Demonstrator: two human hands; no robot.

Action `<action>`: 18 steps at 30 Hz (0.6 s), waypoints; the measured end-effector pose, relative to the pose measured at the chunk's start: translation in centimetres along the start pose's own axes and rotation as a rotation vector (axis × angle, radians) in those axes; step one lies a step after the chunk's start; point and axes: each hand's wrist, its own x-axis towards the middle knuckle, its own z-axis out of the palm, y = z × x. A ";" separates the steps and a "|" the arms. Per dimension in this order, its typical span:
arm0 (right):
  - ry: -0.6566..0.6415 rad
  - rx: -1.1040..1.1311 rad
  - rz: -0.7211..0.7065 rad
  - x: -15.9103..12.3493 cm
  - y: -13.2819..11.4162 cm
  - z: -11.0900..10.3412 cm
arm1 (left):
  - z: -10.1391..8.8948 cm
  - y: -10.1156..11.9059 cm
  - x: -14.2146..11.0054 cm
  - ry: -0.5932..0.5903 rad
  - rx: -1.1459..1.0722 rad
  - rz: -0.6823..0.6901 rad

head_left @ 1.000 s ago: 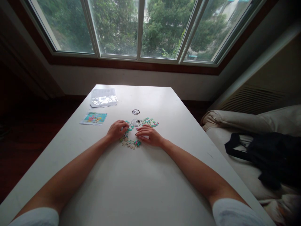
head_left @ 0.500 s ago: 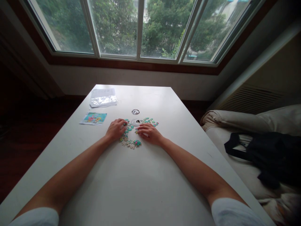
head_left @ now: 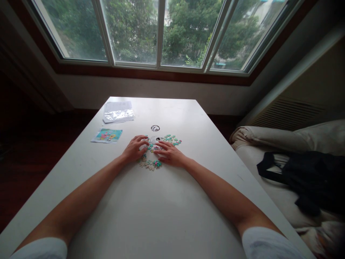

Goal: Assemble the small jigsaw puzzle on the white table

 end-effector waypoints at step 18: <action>0.115 0.036 0.096 -0.1 0.2 0.2 | 0.3 -0.9 0.1 0.122 0.054 -0.236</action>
